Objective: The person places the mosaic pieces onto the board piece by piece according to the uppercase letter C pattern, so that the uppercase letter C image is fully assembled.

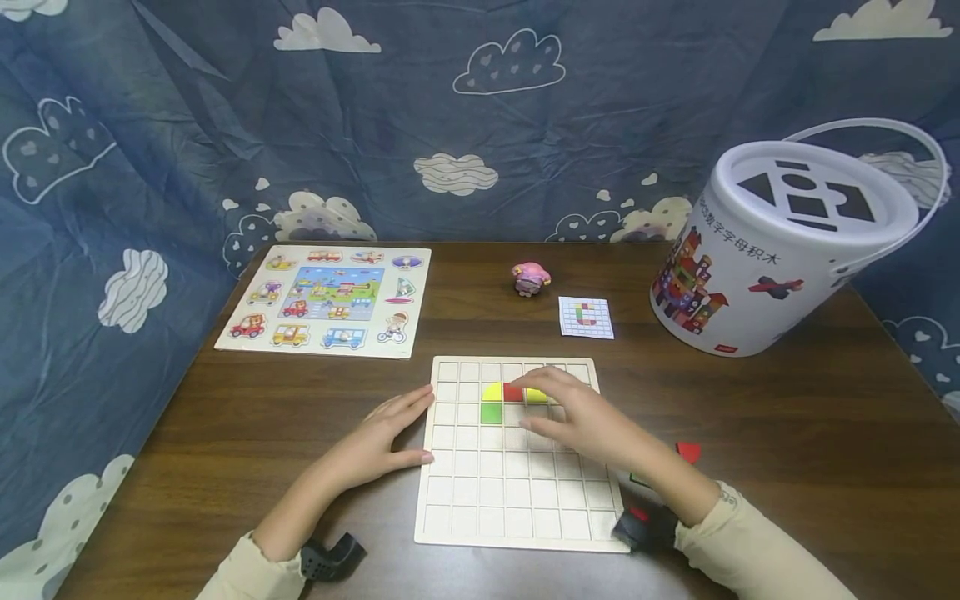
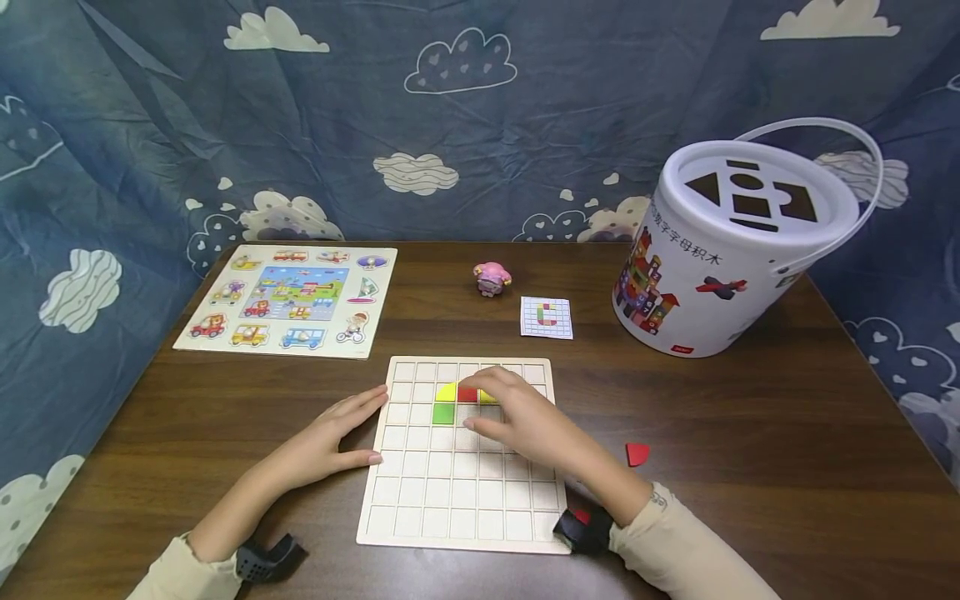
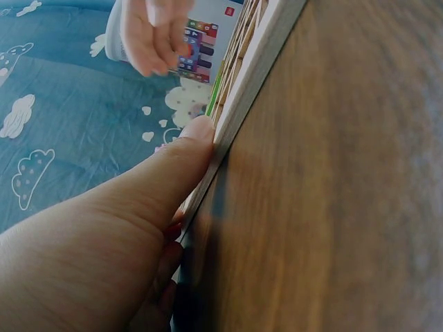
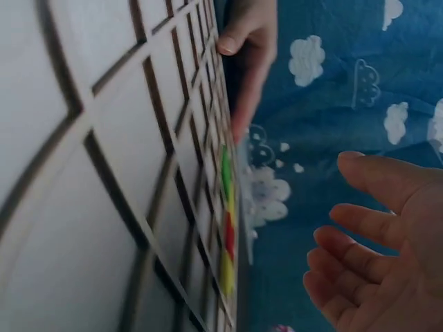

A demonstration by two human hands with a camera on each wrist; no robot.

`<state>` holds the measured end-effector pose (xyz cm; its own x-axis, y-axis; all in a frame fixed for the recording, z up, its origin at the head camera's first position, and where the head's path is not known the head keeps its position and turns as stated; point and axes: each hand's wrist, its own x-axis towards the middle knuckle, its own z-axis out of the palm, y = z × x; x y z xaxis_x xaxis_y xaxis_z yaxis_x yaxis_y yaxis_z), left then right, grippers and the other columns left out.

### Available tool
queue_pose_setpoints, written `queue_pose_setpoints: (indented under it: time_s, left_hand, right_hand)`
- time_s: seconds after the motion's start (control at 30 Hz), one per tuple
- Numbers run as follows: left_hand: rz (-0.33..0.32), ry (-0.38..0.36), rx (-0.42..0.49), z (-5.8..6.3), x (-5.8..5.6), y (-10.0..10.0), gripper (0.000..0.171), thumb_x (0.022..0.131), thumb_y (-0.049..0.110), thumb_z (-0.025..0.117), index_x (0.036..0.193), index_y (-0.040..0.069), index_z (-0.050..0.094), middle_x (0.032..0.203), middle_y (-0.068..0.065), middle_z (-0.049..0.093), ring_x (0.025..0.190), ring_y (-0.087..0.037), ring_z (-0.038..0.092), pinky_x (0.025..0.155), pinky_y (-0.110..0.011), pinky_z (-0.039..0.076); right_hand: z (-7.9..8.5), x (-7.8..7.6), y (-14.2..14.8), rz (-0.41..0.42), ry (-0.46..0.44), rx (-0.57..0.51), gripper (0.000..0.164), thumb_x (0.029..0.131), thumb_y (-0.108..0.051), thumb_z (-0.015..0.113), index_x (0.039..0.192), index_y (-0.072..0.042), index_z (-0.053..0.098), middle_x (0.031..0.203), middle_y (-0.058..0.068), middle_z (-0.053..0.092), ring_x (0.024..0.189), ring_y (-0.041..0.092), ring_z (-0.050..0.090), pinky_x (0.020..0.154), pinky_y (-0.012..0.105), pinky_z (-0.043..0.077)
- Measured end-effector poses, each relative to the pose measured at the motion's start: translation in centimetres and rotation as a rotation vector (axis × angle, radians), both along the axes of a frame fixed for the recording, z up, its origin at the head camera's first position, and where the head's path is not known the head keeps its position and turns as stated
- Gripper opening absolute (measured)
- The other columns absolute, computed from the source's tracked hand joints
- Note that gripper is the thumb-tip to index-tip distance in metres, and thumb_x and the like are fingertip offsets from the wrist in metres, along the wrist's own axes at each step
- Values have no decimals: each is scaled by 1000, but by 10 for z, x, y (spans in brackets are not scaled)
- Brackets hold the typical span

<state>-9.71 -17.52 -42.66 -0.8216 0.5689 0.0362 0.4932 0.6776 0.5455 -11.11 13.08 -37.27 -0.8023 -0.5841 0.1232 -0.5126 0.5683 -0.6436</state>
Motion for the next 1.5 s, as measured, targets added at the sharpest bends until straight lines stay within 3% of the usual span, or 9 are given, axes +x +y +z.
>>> queue_pose_setpoints:
  time_s: [0.17, 0.33, 0.6, 0.77, 0.9, 1.17, 1.4, 1.5]
  left_hand:
    - [-2, 7, 1, 0, 0, 0, 80, 80, 52, 58, 141, 11, 29, 146, -3, 24, 130, -27, 23, 104, -46, 20]
    - [-3, 2, 1, 0, 0, 0, 80, 80, 51, 59, 142, 11, 29, 146, -2, 24, 131, -26, 23, 104, -46, 19]
    - [-1, -16, 7, 2, 0, 0, 79, 80, 51, 59, 142, 12, 28, 146, -2, 23, 131, -27, 22, 103, -48, 19]
    - [-8, -13, 7, 1, 0, 0, 79, 80, 51, 58, 142, 12, 28, 146, -2, 23, 131, -26, 22, 103, -47, 19]
    - [-8, -11, 4, 1, 0, 0, 80, 80, 53, 57, 142, 12, 27, 146, -2, 23, 131, -26, 22, 103, -47, 19]
    - [-1, -11, 10, 1, 0, 0, 80, 80, 51, 59, 142, 13, 28, 146, -1, 23, 131, -26, 23, 103, -47, 20]
    - [1, -13, 7, 0, -1, 0, 80, 80, 51, 59, 142, 13, 27, 146, -1, 23, 131, -26, 23, 103, -47, 20]
    - [2, -14, 4, 0, -1, 0, 80, 80, 51, 59, 142, 14, 27, 146, -1, 23, 131, -26, 22, 103, -47, 20]
  right_hand:
    - [11, 13, 26, -75, 61, -21, 44, 80, -22, 69, 121, -12, 55, 120, 1, 52, 114, 20, 45, 91, 45, 39]
    - [6, 27, 56, -142, 103, -42, 45, 78, -22, 71, 119, -10, 56, 119, 5, 53, 112, 26, 47, 87, 50, 41]
    - [-11, 48, 89, -211, 84, 20, 48, 77, -26, 71, 119, -9, 55, 117, 2, 54, 107, 24, 50, 83, 48, 43]
    - [-27, 57, 102, -240, -11, 83, 52, 73, -31, 74, 118, -12, 56, 116, 2, 53, 105, 22, 51, 83, 46, 43]
    - [-35, 60, 107, -240, -15, 124, 51, 71, -22, 77, 116, -11, 57, 115, 2, 53, 101, 20, 53, 82, 43, 45]
    - [-36, 59, 106, -255, 48, 169, 28, 70, -11, 76, 95, -14, 64, 104, -2, 54, 96, 17, 53, 81, 41, 46]
    - [-27, 58, 99, -251, 107, 155, 30, 73, -12, 74, 102, -14, 65, 101, -4, 58, 92, 15, 55, 77, 40, 48]
    - [-22, 56, 90, -231, 151, 84, 30, 74, -12, 74, 103, -14, 64, 101, -8, 58, 89, 11, 55, 74, 35, 50]
